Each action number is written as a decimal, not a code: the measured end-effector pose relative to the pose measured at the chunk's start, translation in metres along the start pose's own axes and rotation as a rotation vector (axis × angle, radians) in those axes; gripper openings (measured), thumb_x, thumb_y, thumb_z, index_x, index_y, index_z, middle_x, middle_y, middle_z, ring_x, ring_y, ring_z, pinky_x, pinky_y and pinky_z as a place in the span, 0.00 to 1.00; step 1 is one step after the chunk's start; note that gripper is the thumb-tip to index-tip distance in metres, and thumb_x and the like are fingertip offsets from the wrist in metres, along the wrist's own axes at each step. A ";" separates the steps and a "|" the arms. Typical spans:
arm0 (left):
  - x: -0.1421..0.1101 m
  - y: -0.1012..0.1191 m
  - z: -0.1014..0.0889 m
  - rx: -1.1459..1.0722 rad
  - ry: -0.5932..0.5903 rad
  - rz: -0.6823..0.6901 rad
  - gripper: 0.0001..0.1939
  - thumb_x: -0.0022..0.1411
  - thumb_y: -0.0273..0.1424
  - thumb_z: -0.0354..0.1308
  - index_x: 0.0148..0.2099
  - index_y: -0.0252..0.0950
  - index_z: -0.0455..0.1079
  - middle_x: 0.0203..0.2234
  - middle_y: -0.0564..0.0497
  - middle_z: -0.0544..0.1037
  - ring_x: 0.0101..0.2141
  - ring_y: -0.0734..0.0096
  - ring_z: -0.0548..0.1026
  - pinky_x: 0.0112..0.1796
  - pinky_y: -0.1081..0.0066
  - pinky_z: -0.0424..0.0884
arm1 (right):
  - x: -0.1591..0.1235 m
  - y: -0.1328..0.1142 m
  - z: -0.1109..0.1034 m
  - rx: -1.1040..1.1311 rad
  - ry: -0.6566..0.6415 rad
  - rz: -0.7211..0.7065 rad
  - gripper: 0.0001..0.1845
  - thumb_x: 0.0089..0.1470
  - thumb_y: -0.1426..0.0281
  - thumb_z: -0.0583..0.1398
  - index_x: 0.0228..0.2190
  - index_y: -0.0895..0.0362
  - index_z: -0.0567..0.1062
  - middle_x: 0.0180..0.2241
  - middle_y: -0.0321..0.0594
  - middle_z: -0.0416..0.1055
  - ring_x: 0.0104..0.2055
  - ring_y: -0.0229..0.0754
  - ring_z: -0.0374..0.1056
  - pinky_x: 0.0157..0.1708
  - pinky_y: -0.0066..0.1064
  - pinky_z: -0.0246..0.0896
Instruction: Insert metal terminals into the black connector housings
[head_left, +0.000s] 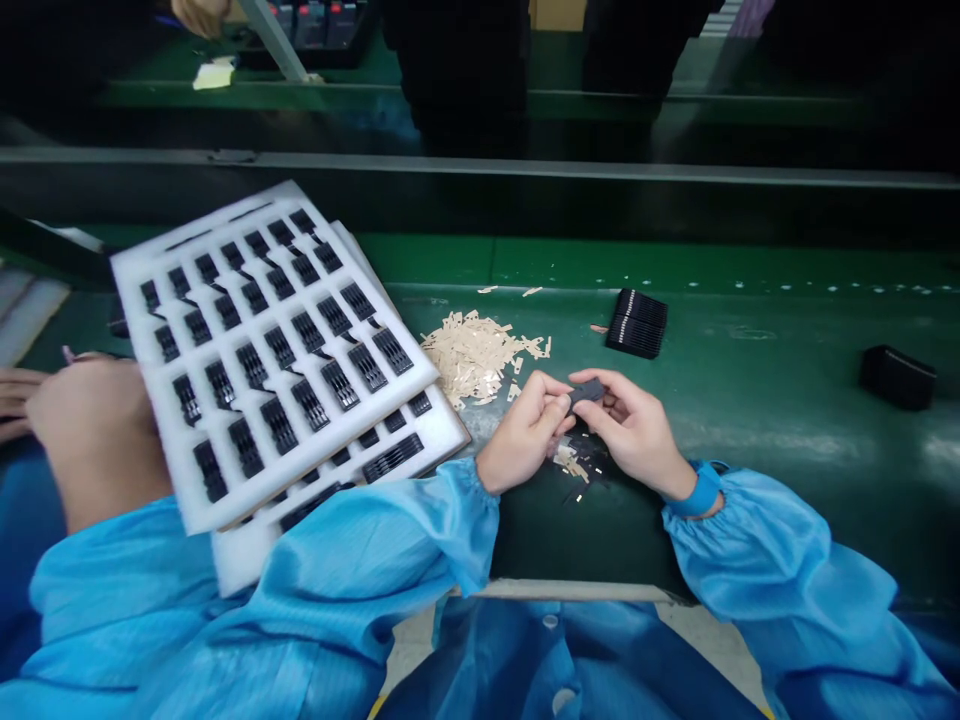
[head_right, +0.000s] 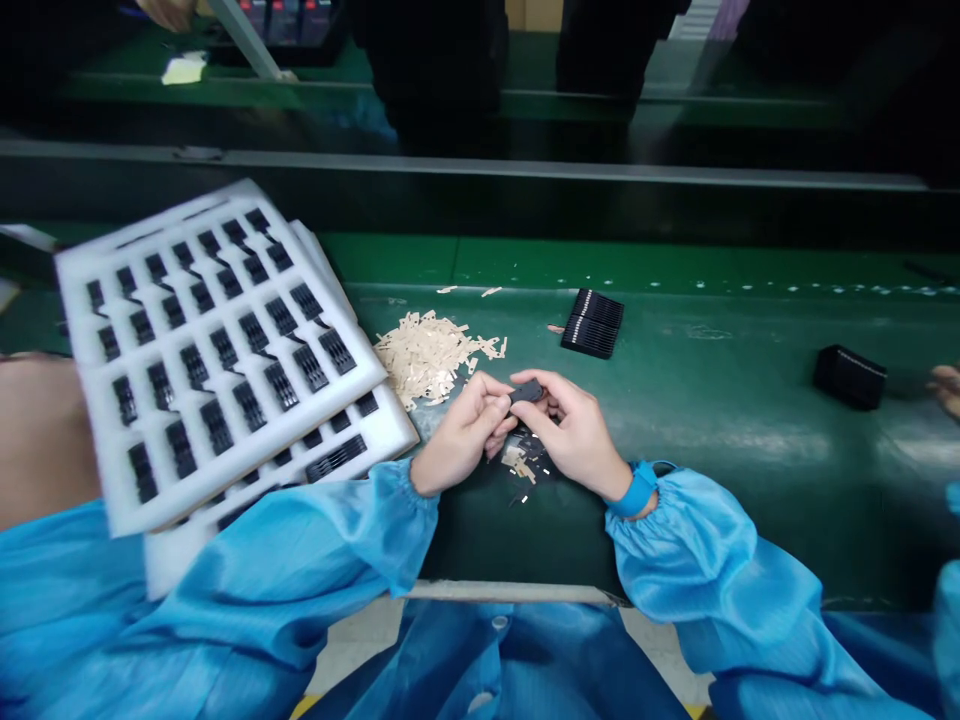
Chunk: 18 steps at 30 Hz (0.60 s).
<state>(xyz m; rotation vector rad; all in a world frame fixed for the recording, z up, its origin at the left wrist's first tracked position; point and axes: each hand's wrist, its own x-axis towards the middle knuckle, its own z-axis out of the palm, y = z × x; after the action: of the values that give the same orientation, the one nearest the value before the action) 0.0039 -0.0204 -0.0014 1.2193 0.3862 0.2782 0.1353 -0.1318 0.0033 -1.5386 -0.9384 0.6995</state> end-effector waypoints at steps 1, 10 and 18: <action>-0.001 0.000 0.001 0.056 0.031 0.026 0.14 0.71 0.44 0.52 0.44 0.38 0.59 0.21 0.62 0.61 0.19 0.81 0.58 0.21 0.78 0.57 | 0.000 0.000 0.000 -0.018 0.012 0.001 0.17 0.59 0.62 0.65 0.49 0.54 0.77 0.34 0.37 0.73 0.30 0.36 0.67 0.30 0.29 0.65; -0.006 0.009 0.002 0.242 0.152 0.030 0.10 0.68 0.39 0.56 0.44 0.37 0.65 0.23 0.57 0.69 0.23 0.77 0.65 0.28 0.75 0.60 | 0.007 0.002 -0.008 0.085 0.070 0.109 0.19 0.61 0.53 0.61 0.38 0.56 0.78 0.23 0.33 0.68 0.21 0.33 0.63 0.20 0.26 0.58; -0.003 0.011 0.000 0.436 0.120 0.021 0.24 0.75 0.45 0.38 0.43 0.37 0.70 0.20 0.56 0.72 0.23 0.73 0.70 0.31 0.72 0.64 | 0.019 -0.003 -0.029 0.324 0.094 0.283 0.12 0.54 0.62 0.69 0.32 0.54 0.74 0.17 0.27 0.65 0.16 0.30 0.57 0.16 0.21 0.52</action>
<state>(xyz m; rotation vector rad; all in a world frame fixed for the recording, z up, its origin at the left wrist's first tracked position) 0.0016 -0.0180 0.0098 1.6389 0.5579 0.2950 0.1691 -0.1301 0.0128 -1.4111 -0.5098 0.9228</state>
